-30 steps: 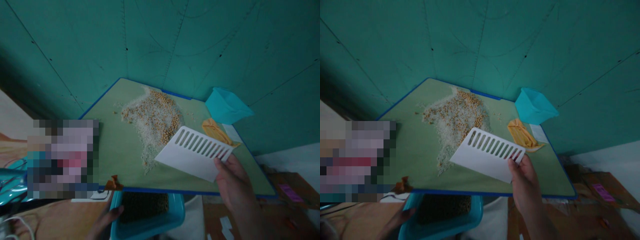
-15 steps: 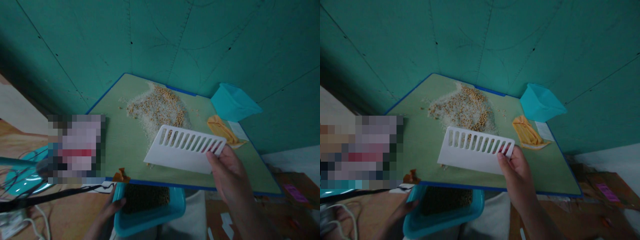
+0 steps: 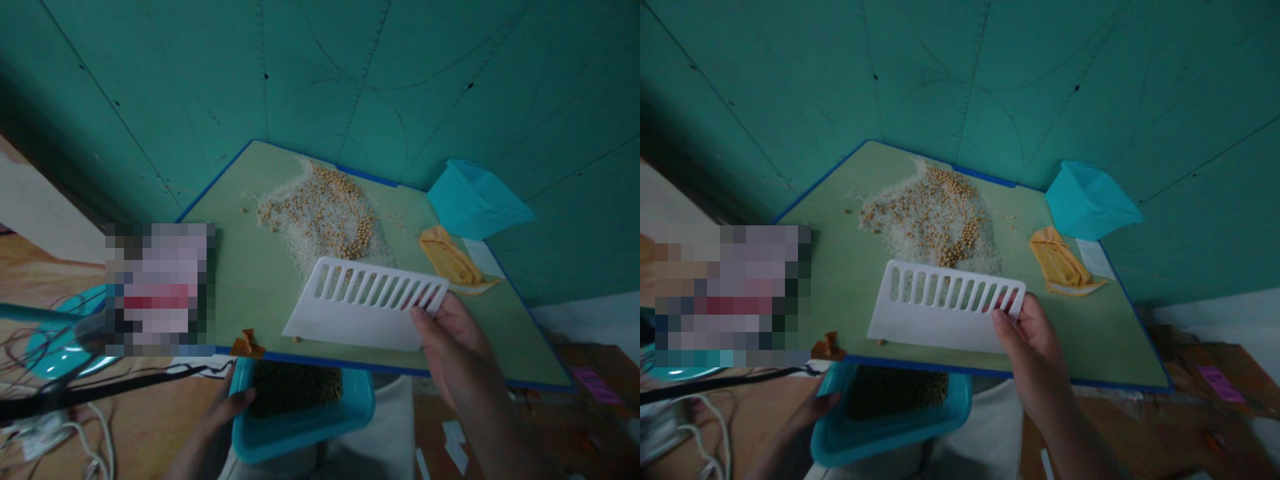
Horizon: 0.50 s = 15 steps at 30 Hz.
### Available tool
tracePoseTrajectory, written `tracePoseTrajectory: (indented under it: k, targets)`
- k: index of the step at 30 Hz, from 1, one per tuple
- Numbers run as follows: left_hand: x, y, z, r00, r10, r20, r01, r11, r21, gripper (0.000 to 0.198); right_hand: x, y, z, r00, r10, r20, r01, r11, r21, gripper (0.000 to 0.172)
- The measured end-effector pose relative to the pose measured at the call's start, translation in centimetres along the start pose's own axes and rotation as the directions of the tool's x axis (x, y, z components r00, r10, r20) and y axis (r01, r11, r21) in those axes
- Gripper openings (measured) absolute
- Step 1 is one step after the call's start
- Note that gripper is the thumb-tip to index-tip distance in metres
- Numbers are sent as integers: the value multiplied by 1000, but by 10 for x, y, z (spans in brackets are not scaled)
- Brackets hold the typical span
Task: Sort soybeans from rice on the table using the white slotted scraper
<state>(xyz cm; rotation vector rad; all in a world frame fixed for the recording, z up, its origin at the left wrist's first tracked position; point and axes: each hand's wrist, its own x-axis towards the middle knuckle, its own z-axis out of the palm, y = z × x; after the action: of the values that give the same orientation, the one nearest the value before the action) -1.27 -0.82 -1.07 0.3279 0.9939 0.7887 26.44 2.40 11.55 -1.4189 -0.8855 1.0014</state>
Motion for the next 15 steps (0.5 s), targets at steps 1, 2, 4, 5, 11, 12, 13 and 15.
tracePoseTrajectory:
  k: [1, 2, 4, 5, 11, 12, 13, 15]
  targets:
    - [-2, 2, 2, 1000, -2, 3, 2, 1000, 4, 76, 0, 1, -1, 1000, 9, 4, -9, 1000, -4, 23]
    - [-3, 4, 5, 1000, -9, -10, 9, 1000, -3, 80, -1, 2, -3, 1000, 17, 12, -17, 1000, -6, 23]
    - [-8, 10, 12, 998, -29, -48, 28, 999, -27, 85, -3, 3, -6, 999, 33, 34, -33, 999, -6, 25]
    - [-10, 12, 16, 997, -39, -72, 36, 999, -38, 87, -4, 4, -7, 998, 39, 47, -39, 999, -6, 25]
    - [-13, 19, 29, 992, -55, -112, 46, 996, -83, 90, -14, -3, -4, 999, 35, 22, -35, 999, 0, 21]
    - [-12, 19, 30, 992, -58, -109, 50, 996, -78, 90, -15, -5, -4, 1000, 16, 6, -16, 1000, 14, 21]
    - [-12, 18, 30, 993, -56, -108, 49, 996, -72, 89, -15, -7, -4, 1000, -16, -10, 16, 999, 34, 22]
    - [-12, 17, 32, 995, -33, -95, 29, 998, -51, 84, -15, -12, -8, 993, -105, -57, 108, 992, 60, 25]
